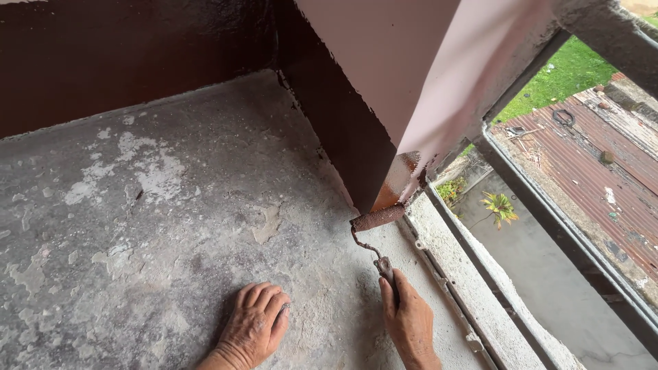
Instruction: The person dips a paint roller into a bucket of brown paint and rolls the paint onto the lower sections of the walls, working along the wall edges and around a window opening to coat the bare plaster.
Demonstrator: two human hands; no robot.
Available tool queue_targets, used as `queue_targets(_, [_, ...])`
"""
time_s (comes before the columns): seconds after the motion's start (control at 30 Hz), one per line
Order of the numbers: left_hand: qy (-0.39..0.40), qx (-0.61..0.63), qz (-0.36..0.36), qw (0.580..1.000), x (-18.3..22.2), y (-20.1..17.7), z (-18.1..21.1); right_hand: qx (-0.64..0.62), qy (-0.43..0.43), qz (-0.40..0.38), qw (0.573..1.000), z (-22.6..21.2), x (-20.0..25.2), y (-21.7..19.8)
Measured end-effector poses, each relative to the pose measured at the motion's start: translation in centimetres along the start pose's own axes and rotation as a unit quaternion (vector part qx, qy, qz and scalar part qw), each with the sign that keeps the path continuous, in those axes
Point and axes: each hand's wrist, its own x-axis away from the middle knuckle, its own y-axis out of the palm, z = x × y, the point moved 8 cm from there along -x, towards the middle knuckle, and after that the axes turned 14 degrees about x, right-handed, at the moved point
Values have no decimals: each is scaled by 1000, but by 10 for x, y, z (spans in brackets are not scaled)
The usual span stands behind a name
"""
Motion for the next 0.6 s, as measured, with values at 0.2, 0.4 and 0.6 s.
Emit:
queue_targets(0.2, [-11, 7, -19, 1000, 0, -1, 0, -53, -26, 122, 991, -11, 6, -19])
queue_targets(0.4, [29, -7, 24, 999, 2, -6, 4, -47, -28, 122, 991, -10, 5, -21])
queue_targets(0.6, [21, -1, 11, 1000, 2, -3, 2, 7, -3, 22, 1000, -4, 0, 0])
